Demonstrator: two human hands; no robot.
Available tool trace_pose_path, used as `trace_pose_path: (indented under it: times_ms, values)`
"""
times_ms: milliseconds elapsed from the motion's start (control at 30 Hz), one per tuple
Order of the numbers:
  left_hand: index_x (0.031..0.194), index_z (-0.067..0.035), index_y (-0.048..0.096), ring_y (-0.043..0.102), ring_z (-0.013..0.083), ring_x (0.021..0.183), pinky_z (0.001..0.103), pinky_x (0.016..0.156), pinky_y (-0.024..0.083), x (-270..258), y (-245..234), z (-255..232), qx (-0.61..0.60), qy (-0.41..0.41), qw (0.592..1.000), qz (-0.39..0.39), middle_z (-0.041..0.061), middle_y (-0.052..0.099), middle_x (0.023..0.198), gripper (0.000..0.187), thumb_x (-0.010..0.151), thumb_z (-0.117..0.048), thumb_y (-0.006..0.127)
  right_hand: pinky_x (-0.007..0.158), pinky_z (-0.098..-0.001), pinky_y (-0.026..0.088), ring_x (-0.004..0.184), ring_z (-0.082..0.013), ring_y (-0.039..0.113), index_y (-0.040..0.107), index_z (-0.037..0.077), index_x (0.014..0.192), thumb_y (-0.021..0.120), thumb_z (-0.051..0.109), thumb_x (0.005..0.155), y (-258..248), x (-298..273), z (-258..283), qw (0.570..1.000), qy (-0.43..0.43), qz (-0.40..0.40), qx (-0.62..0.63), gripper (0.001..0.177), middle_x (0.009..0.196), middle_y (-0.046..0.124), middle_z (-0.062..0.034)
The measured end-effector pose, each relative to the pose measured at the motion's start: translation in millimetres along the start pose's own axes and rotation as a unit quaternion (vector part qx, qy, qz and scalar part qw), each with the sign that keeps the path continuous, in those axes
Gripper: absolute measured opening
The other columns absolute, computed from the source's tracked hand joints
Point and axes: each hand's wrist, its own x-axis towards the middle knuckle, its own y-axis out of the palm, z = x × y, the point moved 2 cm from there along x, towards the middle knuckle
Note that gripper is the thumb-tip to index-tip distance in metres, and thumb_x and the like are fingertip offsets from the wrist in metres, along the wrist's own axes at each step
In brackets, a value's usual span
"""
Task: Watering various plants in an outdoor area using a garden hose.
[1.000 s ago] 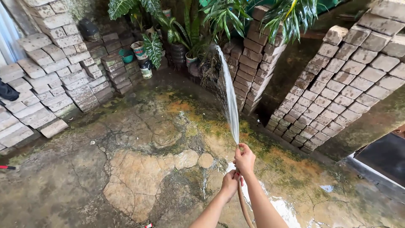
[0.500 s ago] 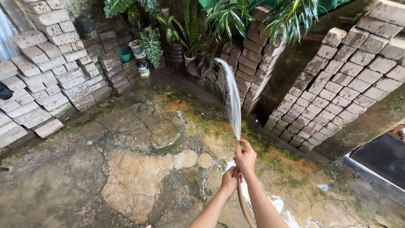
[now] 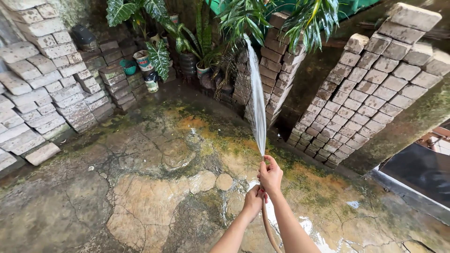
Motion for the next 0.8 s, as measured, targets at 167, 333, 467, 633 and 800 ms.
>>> trace_pose_path:
  times_ms: [167,333,467,633,800]
  values:
    - [0.090,-0.015,0.058,0.051,0.0119,0.063,0.028,0.060,0.037,2.7,0.0,5.1,0.010,0.011,1.000,0.016,0.000,0.062,0.073,0.026,0.107,-0.016,0.039,0.048,-0.0281,0.058,0.049,-0.0154,0.068,0.070,0.014,0.119,0.060,0.013,0.100,-3.1,-2.9,1.2,1.000,0.024,0.002,0.003,0.022,0.067,0.070,-0.0056]
    - [0.085,-0.012,0.055,0.054,0.0149,0.063,0.030,0.061,0.041,9.5,0.1,12.9,-0.037,0.033,0.998,0.037,0.004,0.062,0.072,0.024,0.105,-0.019,0.044,0.048,-0.0277,0.057,0.049,-0.0147,0.067,0.071,0.014,0.119,0.061,0.013,0.100,-2.0,-6.0,5.8,0.999,0.031,-0.003,0.016,0.022,0.066,0.071,-0.0060]
    - [0.076,-0.011,0.056,0.052,0.0157,0.058,0.030,0.058,0.040,8.0,-4.0,11.9,-0.083,0.070,0.994,0.030,0.005,0.060,0.063,0.034,0.105,-0.025,0.043,0.047,-0.0280,0.058,0.048,-0.0144,0.065,0.071,0.012,0.119,0.060,0.011,0.099,1.5,-11.1,7.2,0.999,0.012,-0.004,0.043,0.024,0.063,0.069,-0.0050]
    - [0.076,-0.007,0.059,0.056,0.0172,0.054,0.029,0.052,0.042,8.0,-13.6,17.1,-0.089,0.087,0.992,0.013,0.007,0.062,0.060,0.041,0.109,-0.025,0.043,0.046,-0.0267,0.058,0.046,-0.0145,0.066,0.072,0.012,0.115,0.061,0.008,0.097,8.0,-20.9,7.4,0.998,-0.029,-0.014,0.055,0.021,0.061,0.067,-0.0027]
    - [0.075,-0.010,0.058,0.051,0.0151,0.059,0.031,0.055,0.036,7.3,-18.2,23.9,-0.037,0.128,0.991,0.005,0.004,0.061,0.064,0.040,0.105,-0.035,0.048,0.048,-0.0267,0.062,0.047,-0.0110,0.063,0.073,0.013,0.118,0.062,0.011,0.096,5.1,-36.8,20.3,0.995,-0.076,-0.044,0.046,0.025,0.060,0.065,-0.0013]
